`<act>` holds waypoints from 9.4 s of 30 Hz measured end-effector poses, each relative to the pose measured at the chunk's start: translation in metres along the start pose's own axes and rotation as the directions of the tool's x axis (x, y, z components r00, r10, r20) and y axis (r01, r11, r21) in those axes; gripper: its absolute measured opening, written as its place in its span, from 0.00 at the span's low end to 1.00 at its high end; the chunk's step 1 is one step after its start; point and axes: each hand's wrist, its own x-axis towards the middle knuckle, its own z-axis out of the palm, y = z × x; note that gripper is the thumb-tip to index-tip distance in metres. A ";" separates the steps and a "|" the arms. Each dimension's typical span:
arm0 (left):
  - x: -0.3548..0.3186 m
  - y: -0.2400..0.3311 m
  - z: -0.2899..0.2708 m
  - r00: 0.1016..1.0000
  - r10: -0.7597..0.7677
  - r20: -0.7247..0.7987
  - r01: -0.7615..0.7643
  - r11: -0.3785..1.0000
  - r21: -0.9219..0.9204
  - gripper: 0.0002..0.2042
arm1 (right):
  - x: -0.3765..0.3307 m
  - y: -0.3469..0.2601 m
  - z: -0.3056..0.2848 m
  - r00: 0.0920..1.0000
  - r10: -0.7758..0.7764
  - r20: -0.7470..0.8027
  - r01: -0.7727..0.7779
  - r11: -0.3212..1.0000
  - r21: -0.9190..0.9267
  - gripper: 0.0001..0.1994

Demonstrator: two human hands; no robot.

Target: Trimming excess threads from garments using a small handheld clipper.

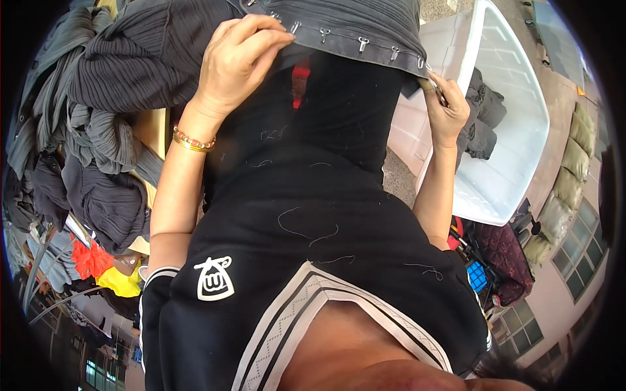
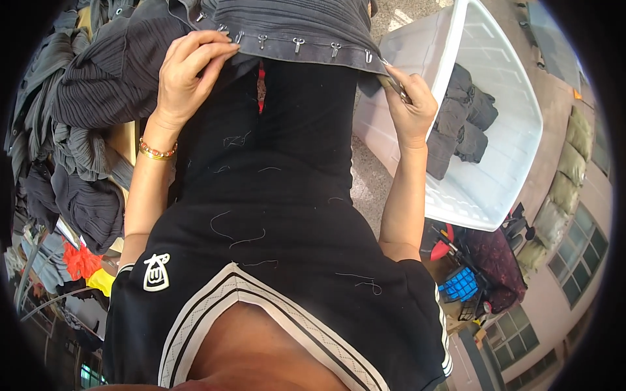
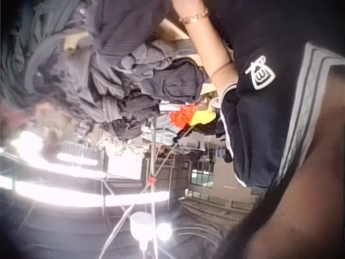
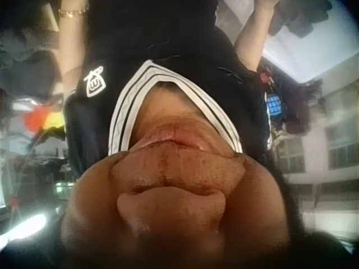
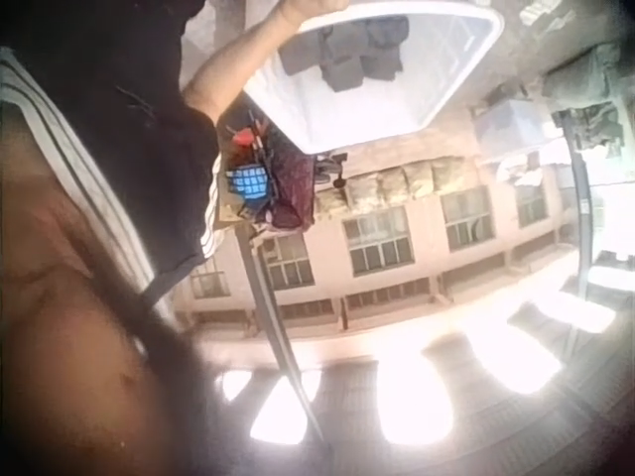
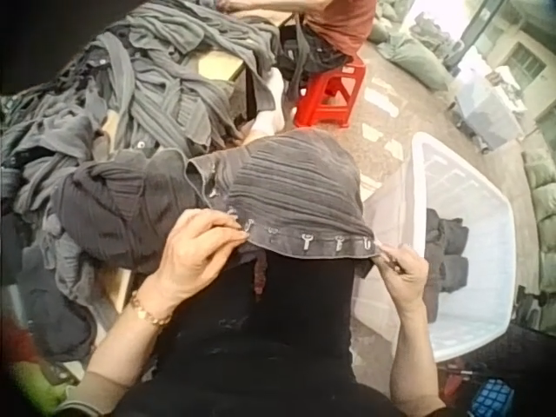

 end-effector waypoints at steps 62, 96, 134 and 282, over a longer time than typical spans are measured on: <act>0.047 0.028 0.052 0.843 0.073 -0.533 -0.323 0.861 -0.393 0.08 | 0.069 -0.099 0.009 0.873 -0.399 0.280 0.394 0.916 0.076 0.20; 0.026 0.057 0.003 0.756 -0.620 0.211 0.508 0.352 -0.787 0.01 | 0.088 -0.155 0.022 0.884 -0.254 0.393 0.295 0.954 -0.048 0.15; 0.056 0.080 0.023 0.995 0.104 -0.007 -0.094 0.928 0.359 0.13 | 0.025 -0.072 -0.005 0.997 0.063 0.055 -0.074 0.968 0.241 0.18; 0.018 0.009 0.016 0.999 0.008 0.036 -0.013 0.988 0.155 0.05 | 0.036 -0.071 0.034 0.974 0.223 0.026 -0.199 0.802 0.564 0.16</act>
